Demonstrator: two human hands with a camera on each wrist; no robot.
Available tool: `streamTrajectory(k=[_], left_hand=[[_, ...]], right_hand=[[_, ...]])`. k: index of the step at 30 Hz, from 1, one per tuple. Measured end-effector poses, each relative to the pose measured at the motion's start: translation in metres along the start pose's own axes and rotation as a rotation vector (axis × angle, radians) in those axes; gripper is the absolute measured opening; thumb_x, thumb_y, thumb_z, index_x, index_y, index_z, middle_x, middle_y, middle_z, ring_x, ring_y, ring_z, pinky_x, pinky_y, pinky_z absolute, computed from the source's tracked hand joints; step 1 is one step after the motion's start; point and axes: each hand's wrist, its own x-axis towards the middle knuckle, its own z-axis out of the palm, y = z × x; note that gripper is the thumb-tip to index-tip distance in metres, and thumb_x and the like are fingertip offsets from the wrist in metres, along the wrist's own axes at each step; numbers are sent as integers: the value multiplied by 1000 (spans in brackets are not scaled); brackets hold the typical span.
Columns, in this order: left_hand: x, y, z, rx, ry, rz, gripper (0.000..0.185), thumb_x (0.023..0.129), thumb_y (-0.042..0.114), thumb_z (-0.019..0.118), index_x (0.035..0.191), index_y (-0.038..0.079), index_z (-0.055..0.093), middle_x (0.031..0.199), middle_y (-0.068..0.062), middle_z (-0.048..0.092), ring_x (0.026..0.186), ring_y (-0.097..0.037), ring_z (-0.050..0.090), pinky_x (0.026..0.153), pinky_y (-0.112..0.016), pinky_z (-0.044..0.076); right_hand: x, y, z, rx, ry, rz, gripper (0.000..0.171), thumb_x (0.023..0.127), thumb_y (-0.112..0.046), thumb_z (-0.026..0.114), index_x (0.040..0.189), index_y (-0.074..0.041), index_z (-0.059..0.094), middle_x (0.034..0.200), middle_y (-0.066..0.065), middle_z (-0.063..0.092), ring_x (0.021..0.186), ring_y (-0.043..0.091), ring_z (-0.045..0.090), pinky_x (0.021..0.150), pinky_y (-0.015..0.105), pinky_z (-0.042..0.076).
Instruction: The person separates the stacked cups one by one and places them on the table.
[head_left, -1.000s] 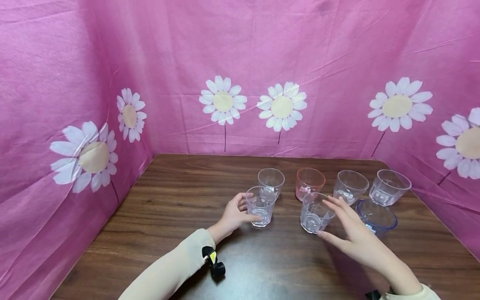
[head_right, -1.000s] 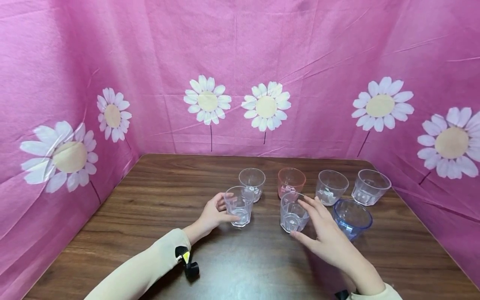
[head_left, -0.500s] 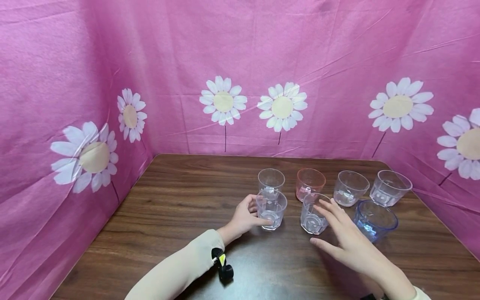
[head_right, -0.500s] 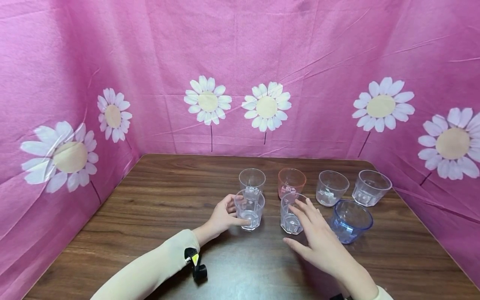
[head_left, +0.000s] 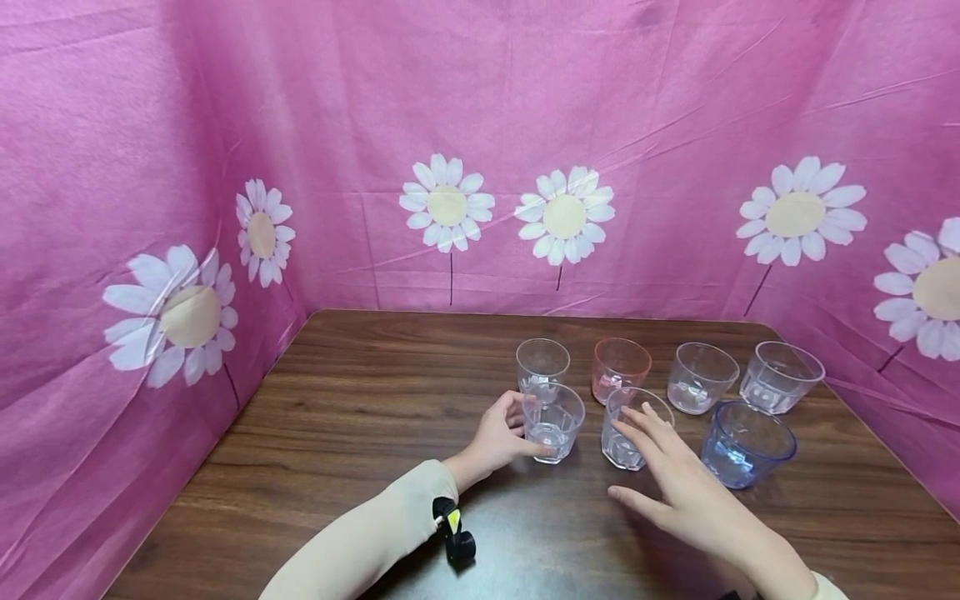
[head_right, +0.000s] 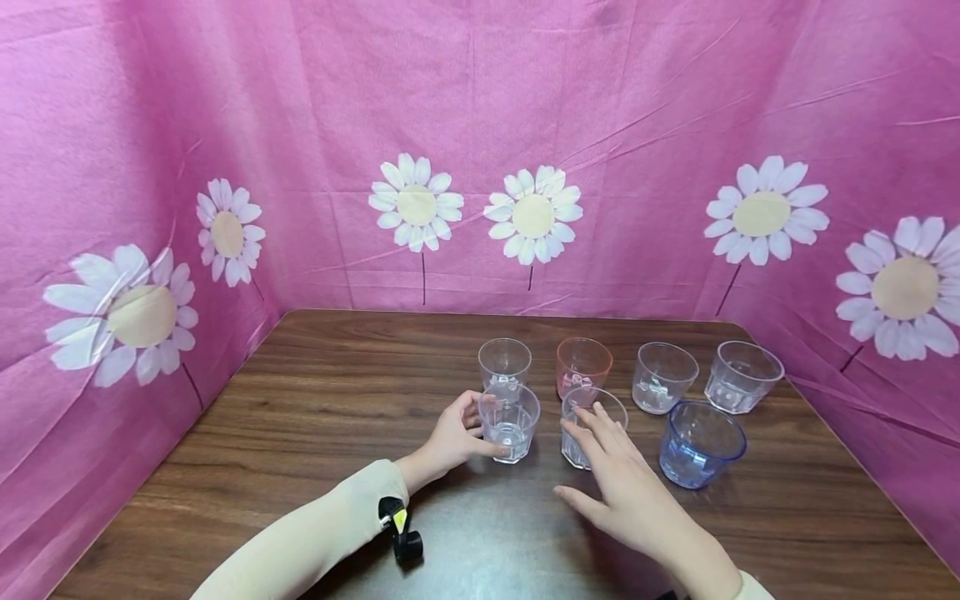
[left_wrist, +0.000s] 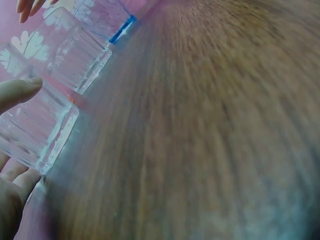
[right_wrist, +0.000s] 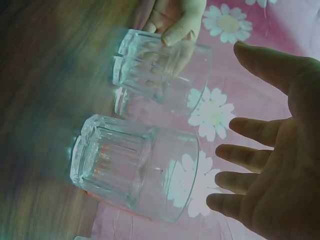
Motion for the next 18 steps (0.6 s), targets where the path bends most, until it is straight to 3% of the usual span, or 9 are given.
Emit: streamTrajectory(k=[3,5,12,18], left_hand=[[0,1,-1,29,-12,8,68,62,-16,85,121,-4,53,124,-23,61,110,-38,62,92,-29,54],[-1,3,-2,81,-30,20,69,64,-12,86,123,-4,52,126,-22,61,112,-37,61,95,-31,53],[-7,13,-11,399,-149,89,87,67,11,92,140,-2,47,136,-18,58,125,-30,55,106,-37,44],[-20,27,-23,731,-229,131,88,80,35,83,150,3,39,146,-15,51,136,-36,42,112,-50,36]], right_hand=[[1,1,4,-26,10,-43,77,75,-26,86,141,-7,51,145,20,45,141,45,30,120,34,12],[1,1,7,-40,11,-69,78,75,-27,86,141,-8,50,145,20,46,141,43,31,119,29,8],[2,-2,16,-65,-33,-75,79,78,-34,83,144,-8,48,150,18,42,145,36,25,121,38,6],[6,-7,19,-108,-60,-111,79,80,-39,79,144,-5,48,152,17,40,148,33,21,120,31,-5]])
